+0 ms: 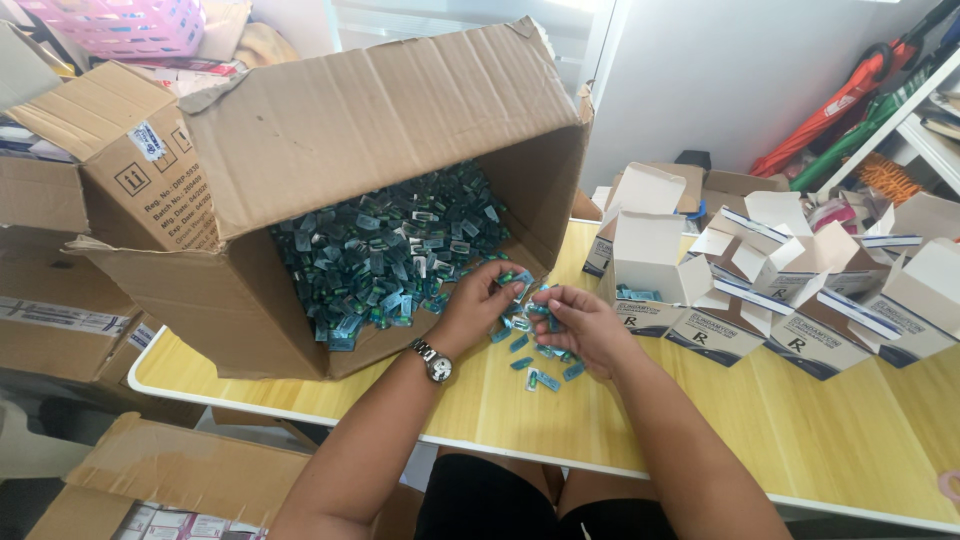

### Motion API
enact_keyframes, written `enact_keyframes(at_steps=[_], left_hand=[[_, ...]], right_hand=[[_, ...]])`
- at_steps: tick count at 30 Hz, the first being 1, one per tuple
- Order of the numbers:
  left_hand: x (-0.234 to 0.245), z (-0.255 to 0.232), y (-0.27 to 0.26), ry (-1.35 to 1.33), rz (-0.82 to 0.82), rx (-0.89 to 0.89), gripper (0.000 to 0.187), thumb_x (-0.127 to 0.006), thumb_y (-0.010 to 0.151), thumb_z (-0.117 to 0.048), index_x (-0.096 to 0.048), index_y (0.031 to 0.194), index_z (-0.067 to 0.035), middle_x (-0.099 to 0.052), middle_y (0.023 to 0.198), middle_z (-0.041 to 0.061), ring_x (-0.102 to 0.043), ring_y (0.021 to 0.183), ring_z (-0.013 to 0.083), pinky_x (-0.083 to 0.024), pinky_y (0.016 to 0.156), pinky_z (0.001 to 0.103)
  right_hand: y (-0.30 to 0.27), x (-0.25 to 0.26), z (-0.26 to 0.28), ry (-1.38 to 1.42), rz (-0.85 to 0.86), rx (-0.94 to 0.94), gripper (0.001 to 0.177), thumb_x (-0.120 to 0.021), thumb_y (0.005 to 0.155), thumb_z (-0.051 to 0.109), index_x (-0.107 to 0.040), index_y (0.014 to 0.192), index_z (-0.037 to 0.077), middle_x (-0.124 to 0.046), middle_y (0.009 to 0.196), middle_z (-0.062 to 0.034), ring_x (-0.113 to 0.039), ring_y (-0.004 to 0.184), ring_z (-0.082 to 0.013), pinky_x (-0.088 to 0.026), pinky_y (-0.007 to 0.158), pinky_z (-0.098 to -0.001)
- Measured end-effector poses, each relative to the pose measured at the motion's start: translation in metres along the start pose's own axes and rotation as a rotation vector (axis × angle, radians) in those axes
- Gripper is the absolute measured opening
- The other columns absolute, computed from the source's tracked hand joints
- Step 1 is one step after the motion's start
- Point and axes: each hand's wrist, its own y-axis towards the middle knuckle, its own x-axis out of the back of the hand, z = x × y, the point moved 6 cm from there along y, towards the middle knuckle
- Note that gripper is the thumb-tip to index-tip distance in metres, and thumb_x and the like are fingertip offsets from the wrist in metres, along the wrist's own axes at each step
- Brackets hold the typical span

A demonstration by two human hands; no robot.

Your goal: The person picks small green and blue wrapped items from a large cardboard box and places them into smaller white boxes on a yellow table. The person handles the items by hand and arranges them into the smaller boxes.

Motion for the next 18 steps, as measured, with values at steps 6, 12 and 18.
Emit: enact_keyframes(at_steps=[6, 12, 18], left_hand=[[-0.012, 0.024, 0.003, -0.409, 0.137, 0.084, 0.023, -0.066, 0.100, -0.015, -0.064, 0.120, -0.004, -0.071, 0.104, 0.000, -0.067, 0.088, 0.0060, -0.057, 0.073, 0.024], [-0.009, 0.013, -0.004, -0.217, 0.128, 0.057, 0.023, -0.069, 0.101, -0.011, -0.071, 0.121, -0.001, -0.073, 0.104, 0.002, -0.064, 0.087, 0.0049, -0.054, 0.074, 0.022], [-0.011, -0.009, -0.005, -0.290, 0.158, 0.066, 0.026, -0.072, 0.094, -0.012, -0.069, 0.119, -0.004, -0.074, 0.103, -0.002, -0.067, 0.087, 0.0037, -0.055, 0.073, 0.022]], right_hand=[[-0.002, -0.014, -0.002, 0.192, 0.093, -0.036, 0.038, -0.037, 0.109, 0.026, -0.058, 0.117, -0.004, -0.070, 0.105, -0.0201, -0.073, 0.089, -0.0255, -0.063, 0.079, -0.0338], [-0.003, -0.016, -0.002, 0.237, 0.090, -0.067, 0.046, -0.035, 0.110, 0.034, -0.054, 0.118, -0.006, -0.068, 0.105, -0.0219, -0.073, 0.095, -0.0292, -0.062, 0.084, -0.0357], [-0.005, -0.020, 0.002, 0.240, 0.090, -0.068, 0.046, -0.036, 0.108, 0.035, -0.054, 0.120, -0.006, -0.069, 0.106, -0.0178, -0.074, 0.094, -0.0275, -0.064, 0.083, -0.0348]])
